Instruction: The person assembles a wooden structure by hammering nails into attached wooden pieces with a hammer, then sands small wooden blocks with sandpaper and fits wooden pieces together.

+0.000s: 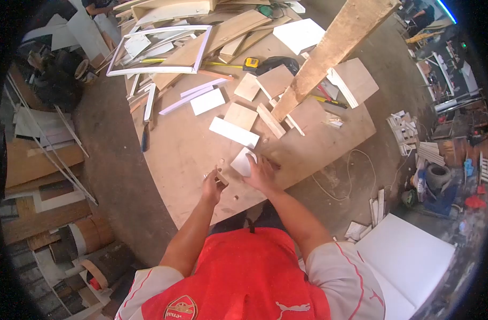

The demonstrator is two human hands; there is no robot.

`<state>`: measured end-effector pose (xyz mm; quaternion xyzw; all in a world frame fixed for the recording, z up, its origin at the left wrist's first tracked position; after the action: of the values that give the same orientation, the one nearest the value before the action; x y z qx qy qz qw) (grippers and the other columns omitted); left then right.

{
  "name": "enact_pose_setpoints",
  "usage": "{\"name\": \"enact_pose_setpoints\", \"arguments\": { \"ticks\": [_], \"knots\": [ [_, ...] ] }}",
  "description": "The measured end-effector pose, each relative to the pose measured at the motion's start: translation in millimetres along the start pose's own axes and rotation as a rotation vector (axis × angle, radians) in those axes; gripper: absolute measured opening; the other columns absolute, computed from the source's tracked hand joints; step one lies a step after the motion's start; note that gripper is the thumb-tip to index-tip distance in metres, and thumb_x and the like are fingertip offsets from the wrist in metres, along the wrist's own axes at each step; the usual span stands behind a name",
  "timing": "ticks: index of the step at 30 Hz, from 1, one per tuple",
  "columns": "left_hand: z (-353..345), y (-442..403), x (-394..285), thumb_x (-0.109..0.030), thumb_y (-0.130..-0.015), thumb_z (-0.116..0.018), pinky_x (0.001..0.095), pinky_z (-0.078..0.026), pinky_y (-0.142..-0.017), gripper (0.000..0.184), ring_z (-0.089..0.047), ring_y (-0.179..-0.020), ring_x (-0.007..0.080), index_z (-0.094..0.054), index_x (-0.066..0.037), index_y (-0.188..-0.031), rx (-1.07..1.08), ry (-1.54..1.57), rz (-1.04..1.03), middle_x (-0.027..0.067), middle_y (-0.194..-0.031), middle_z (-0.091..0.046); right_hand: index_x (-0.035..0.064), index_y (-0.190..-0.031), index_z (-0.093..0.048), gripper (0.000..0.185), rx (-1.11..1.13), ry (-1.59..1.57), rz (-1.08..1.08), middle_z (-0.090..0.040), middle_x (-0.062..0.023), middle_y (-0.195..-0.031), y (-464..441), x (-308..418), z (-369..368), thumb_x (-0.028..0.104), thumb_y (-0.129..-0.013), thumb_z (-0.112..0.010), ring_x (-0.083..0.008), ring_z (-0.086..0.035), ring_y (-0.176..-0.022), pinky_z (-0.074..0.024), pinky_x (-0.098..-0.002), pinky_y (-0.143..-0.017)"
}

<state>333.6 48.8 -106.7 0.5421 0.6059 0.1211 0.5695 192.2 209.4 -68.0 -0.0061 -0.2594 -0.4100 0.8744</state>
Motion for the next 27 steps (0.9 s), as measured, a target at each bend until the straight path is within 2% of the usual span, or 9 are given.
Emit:
{"name": "enact_pose_setpoints", "arguments": {
  "ticks": [5, 8, 9, 12, 13, 16, 19, 22, 27],
  "knots": [
    [19.4, 0.5, -1.0, -0.036, -0.101, -0.062, 0.0369, -0.054, -0.077, 0.041, -0.063, -0.087, 0.0217, -0.063, -0.004, -0.127, 0.006, 0.032, 0.016, 0.0065, -0.104, -0.062, 0.0095, -0.147, -0.048, 0.091, -0.154, -0.125, 0.051, -0.058, -0.0193, -0.134, 6.0, -4.9, -24.8, 0.038, -0.070, -0.089, -0.0388, -0.059, -0.121, -0.0482, -0.0503, -0.103],
    [20.8, 3.3, -1.2, -0.038, -0.104, -0.058, 0.0404, -0.053, -0.083, 0.040, -0.061, -0.095, 0.0231, -0.060, -0.006, -0.128, 0.095, 0.008, 0.015, 0.0089, -0.107, -0.060, 0.0061, -0.143, -0.051, 0.077, 0.083, -0.813, -0.213, -0.065, -0.0181, -0.125, -5.2, -25.9, -43.7, 0.039, -0.080, -0.081, -0.0343, -0.066, -0.112, -0.0520, -0.0461, -0.097],
    [20.8, 0.9, 0.1, -0.037, -0.103, -0.058, 0.0407, -0.054, -0.082, 0.039, -0.061, -0.095, 0.0230, -0.061, -0.006, -0.128, 0.099, 0.005, 0.015, 0.0086, -0.106, -0.059, 0.0038, -0.136, -0.057, 0.057, 0.210, -0.994, -0.304, -0.070, -0.0142, -0.119, -7.1, -29.9, -42.3, 0.041, -0.093, -0.066, -0.0302, -0.067, -0.111, -0.0551, -0.0396, -0.093],
    [16.8, -2.4, 6.3, -0.034, -0.103, -0.059, 0.0400, -0.055, -0.079, 0.036, -0.061, -0.090, 0.0223, -0.062, -0.007, -0.127, 0.099, 0.000, 0.025, 0.0068, -0.104, -0.059, 0.0066, -0.135, -0.058, 0.054, 0.180, -1.495, -0.759, -0.070, -0.0126, -0.118, 0.5, -43.8, -48.7, 0.046, -0.099, -0.054, -0.0298, -0.070, -0.104, -0.0587, -0.0446, -0.083],
    [14.1, -2.0, 6.6, -0.034, -0.102, -0.060, 0.0386, -0.055, -0.077, 0.035, -0.062, -0.087, 0.0218, -0.063, -0.008, -0.125, 0.092, 0.001, 0.029, 0.0058, -0.103, -0.059, 0.0078, -0.134, -0.058, 0.059, 0.153, -1.543, -0.763, -0.071, -0.0107, -0.117, 2.0, -49.0, -49.7, 0.055, -0.100, -0.048, -0.0292, -0.072, -0.095, -0.0599, -0.0471, -0.077],
    [7.9, 0.0, 8.0, -0.033, -0.103, -0.060, 0.0366, -0.056, -0.074, 0.033, -0.063, -0.084, 0.0209, -0.064, -0.008, -0.125, 0.076, -0.027, 0.046, 0.0046, -0.102, -0.059, 0.0067, -0.132, -0.058, 0.051, 0.144, -1.497, -0.726, -0.072, -0.0109, -0.114, 9.7, -60.2, -42.3, 0.047, -0.101, -0.055, -0.0280, -0.073, -0.091, -0.0601, -0.0463, -0.076],
    [3.4, 1.2, 9.2, -0.033, -0.104, -0.059, 0.0362, -0.056, -0.073, 0.032, -0.063, -0.083, 0.0203, -0.064, -0.009, -0.125, 0.082, -0.065, 0.063, 0.0042, -0.100, -0.059, 0.0031, -0.129, -0.060, 0.039, 0.104, -1.259, -0.649, -0.070, -0.0129, -0.108, 15.9, -62.5, -39.7, 0.025, -0.098, -0.067, -0.0250, -0.072, -0.089, -0.0621, -0.0375, -0.063],
    [2.1, -0.7, 10.9, -0.033, -0.103, -0.058, 0.0392, -0.055, -0.077, 0.032, -0.061, -0.087, 0.0218, -0.063, -0.010, -0.125, 0.109, -0.095, 0.069, 0.0055, -0.101, -0.059, 0.0008, -0.122, -0.064, 0.030, 0.057, -1.256, -0.618, -0.071, -0.0113, -0.104, 18.6, -70.3, -49.7, 0.013, -0.095, -0.070, -0.0215, -0.072, -0.081, -0.0614, -0.0349, -0.060],
    [-1.0, -3.5, 11.6, -0.033, -0.103, -0.057, 0.0406, -0.055, -0.078, 0.033, -0.062, -0.087, 0.0228, -0.061, -0.010, -0.127, 0.118, -0.105, 0.059, 0.0054, -0.101, -0.059, -0.0003, -0.118, -0.063, 0.027, 0.076, -1.092, -0.510, -0.071, -0.0106, -0.101, 13.4, -65.7, -57.7, 0.016, -0.098, -0.069, -0.0205, -0.072, -0.078, -0.0621, -0.0344, -0.064]
  ]
}}
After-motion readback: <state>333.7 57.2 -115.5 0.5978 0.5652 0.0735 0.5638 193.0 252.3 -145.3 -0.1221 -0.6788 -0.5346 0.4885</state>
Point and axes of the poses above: each hand's wrist, its own y-axis away from the middle knuckle, its own z-axis out of the back of the hand, x = y × z, the point moved 1 cm from there along -y, towards the middle knuckle
